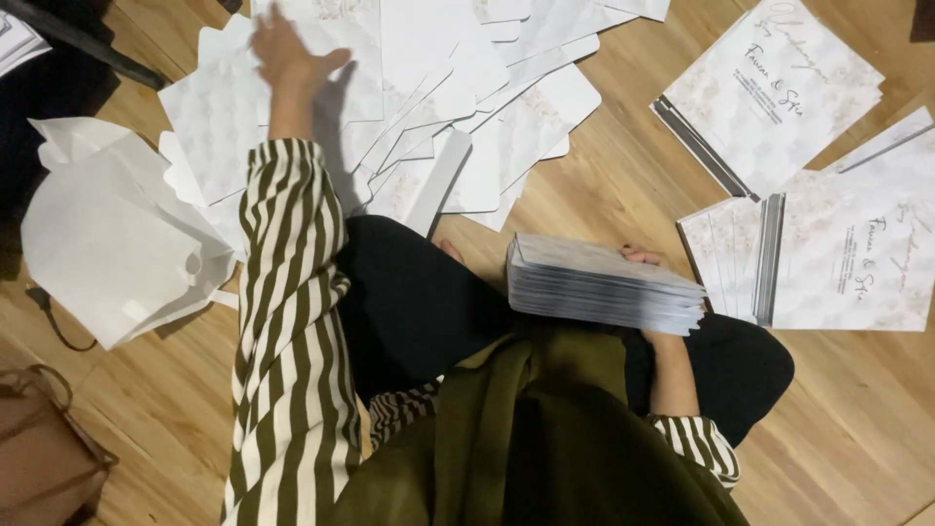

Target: Stacking printed envelopes from a pile on the floor into a neat stack.

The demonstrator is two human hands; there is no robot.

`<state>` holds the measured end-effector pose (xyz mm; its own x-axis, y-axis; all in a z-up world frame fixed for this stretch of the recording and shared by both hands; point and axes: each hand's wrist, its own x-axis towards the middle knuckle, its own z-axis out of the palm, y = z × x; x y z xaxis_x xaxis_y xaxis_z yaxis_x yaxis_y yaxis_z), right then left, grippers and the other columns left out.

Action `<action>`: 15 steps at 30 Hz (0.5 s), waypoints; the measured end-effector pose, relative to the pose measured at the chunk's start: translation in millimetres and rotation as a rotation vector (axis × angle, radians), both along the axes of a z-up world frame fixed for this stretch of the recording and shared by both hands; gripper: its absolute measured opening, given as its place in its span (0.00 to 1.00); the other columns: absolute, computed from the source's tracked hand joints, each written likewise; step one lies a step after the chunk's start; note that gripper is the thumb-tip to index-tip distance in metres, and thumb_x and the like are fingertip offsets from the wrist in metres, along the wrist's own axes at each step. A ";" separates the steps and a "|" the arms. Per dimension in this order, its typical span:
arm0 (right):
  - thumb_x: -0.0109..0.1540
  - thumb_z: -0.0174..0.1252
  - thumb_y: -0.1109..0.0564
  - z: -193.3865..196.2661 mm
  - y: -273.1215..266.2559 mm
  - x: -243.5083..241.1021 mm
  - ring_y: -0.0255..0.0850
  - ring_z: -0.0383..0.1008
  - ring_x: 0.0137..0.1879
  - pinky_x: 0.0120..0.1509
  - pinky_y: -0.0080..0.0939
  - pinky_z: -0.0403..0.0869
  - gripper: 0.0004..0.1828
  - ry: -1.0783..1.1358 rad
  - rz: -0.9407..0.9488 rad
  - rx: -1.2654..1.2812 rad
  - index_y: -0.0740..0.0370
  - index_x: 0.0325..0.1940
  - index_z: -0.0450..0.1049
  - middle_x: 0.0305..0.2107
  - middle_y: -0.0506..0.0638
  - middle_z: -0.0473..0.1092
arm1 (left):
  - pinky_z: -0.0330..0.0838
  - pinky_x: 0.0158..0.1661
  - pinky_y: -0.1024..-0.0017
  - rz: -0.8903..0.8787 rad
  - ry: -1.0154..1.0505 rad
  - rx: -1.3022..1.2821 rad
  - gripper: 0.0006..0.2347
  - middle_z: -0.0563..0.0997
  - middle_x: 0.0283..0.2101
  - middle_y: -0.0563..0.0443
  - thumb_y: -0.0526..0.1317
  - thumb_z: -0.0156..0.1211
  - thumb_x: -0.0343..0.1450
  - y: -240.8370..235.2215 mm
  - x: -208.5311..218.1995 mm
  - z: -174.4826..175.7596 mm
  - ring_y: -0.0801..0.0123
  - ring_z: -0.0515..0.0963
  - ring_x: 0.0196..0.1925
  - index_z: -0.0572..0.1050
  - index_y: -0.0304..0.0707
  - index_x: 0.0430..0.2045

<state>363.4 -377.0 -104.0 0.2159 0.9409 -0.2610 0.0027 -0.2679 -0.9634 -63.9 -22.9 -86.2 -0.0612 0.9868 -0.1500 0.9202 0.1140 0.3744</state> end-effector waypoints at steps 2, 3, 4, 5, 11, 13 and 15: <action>0.59 0.44 0.57 -9.0 -4.1 3.6 0.44 0.60 0.59 0.66 0.40 0.54 0.07 0.100 -0.034 -0.075 0.61 0.39 0.61 0.44 0.56 0.64 | 0.49 0.56 0.46 0.330 0.175 -0.192 0.48 0.48 0.62 0.27 0.53 0.73 0.58 -1.1 -37.2 -2.6 0.38 0.48 0.63 0.40 0.32 0.59; 0.59 0.44 0.57 -7.5 -3.0 2.6 0.44 0.60 0.59 0.66 0.40 0.54 0.07 0.101 -0.039 -0.079 0.61 0.39 0.61 0.44 0.56 0.64 | 0.49 0.56 0.46 0.324 0.177 -0.196 0.48 0.48 0.62 0.27 0.53 0.73 0.58 -2.0 -43.5 -2.8 0.38 0.48 0.63 0.40 0.32 0.59; 0.57 0.46 0.58 -5.9 -1.8 2.5 0.44 0.59 0.59 0.67 0.40 0.54 0.07 0.077 -0.023 -0.060 0.61 0.39 0.62 0.44 0.55 0.64 | 0.54 0.53 0.49 0.351 0.134 -0.159 0.44 0.53 0.57 0.30 0.50 0.75 0.56 -2.9 -49.2 -2.9 0.41 0.53 0.58 0.46 0.30 0.56; 0.56 0.47 0.59 -3.8 -1.8 2.1 0.44 0.59 0.59 0.67 0.40 0.54 0.08 0.053 -0.007 -0.041 0.61 0.39 0.62 0.44 0.55 0.63 | 0.58 0.51 0.52 0.378 0.091 -0.123 0.41 0.59 0.53 0.34 0.47 0.77 0.54 -4.9 -55.2 -2.7 0.43 0.59 0.54 0.53 0.29 0.53; 0.55 0.47 0.60 6.2 0.7 0.6 0.45 0.61 0.58 0.65 0.40 0.57 0.09 -0.005 0.026 0.029 0.63 0.39 0.63 0.44 0.57 0.65 | 0.75 0.44 0.77 0.131 -0.727 0.266 0.16 0.78 0.42 0.45 0.27 0.57 0.62 -1.6 -66.5 0.3 0.67 0.79 0.44 0.68 0.34 0.43; 0.54 0.49 0.62 1.1 -1.3 0.7 0.45 0.61 0.58 0.65 0.41 0.56 0.10 0.002 0.017 0.023 0.62 0.38 0.62 0.43 0.56 0.64 | 0.69 0.46 0.76 -0.017 -0.860 0.294 0.14 0.75 0.44 0.46 0.27 0.54 0.67 -25.8 -31.6 47.3 0.68 0.75 0.44 0.66 0.36 0.46; 0.53 0.52 0.63 -2.3 -0.5 1.3 0.44 0.61 0.58 0.66 0.41 0.56 0.11 0.006 0.005 0.019 0.62 0.38 0.61 0.42 0.56 0.64 | 0.64 0.47 0.74 -0.171 -0.995 0.321 0.13 0.73 0.46 0.46 0.27 0.50 0.71 -51.2 3.1 73.1 0.68 0.71 0.45 0.65 0.38 0.48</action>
